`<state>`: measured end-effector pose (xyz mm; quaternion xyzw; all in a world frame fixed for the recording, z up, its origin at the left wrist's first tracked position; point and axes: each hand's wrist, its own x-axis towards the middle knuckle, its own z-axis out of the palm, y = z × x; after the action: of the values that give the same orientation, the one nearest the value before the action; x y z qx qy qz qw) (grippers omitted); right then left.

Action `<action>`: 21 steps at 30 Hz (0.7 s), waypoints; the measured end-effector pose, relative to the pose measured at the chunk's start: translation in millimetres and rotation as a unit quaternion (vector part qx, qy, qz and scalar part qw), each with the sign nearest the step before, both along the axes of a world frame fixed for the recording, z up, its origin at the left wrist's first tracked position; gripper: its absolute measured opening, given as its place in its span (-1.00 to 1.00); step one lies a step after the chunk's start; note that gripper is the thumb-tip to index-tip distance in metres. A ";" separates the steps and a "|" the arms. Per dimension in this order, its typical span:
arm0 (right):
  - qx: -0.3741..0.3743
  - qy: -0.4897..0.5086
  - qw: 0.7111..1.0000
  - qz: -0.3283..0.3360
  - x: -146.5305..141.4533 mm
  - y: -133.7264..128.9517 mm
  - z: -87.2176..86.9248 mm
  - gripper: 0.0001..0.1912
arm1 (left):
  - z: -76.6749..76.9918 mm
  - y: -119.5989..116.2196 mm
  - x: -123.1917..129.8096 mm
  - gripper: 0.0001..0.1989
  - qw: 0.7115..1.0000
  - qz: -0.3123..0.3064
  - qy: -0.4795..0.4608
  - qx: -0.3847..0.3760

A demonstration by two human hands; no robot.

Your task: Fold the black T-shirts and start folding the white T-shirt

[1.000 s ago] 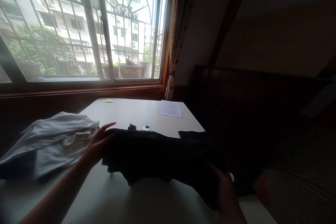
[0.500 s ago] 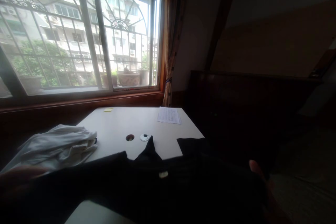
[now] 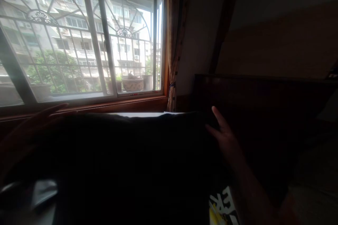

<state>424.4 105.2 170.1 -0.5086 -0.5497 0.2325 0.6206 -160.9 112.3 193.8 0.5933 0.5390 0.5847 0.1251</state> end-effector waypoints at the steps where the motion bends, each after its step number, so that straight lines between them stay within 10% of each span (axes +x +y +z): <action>1: -0.018 0.006 1.000 0.013 -8.6 10.8 1.0 -0.25 | 1.7 4.6 0.4 -0.28 0.998 -0.049 -0.015 -0.019; 4: -0.006 -0.061 0.998 0.031 -27.8 43.8 -18.2 -0.11 | -13.5 19.9 4.6 -0.13 0.996 -0.062 -0.049 -0.045; 9: -0.053 -0.251 0.966 -0.044 -31.2 50.8 -99.6 -0.32 | -83.0 9.5 19.5 -0.41 0.988 -0.093 0.107 -0.058; 16: -0.132 -0.351 0.918 0.129 -73.6 -47.7 -151.8 -0.72 | -186.0 -71.1 44.5 -0.59 0.930 -0.144 0.327 -0.082; 21: -0.098 -0.408 0.864 0.277 -125.4 -114.3 -183.7 -0.91 | -223.3 -115.1 52.2 -0.48 0.915 -0.142 0.369 -0.085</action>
<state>299.0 -9.1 -13.6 -0.4426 -0.8467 0.2194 0.1977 -108.7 -2.8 -29.5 0.8245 0.5041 0.2525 0.0488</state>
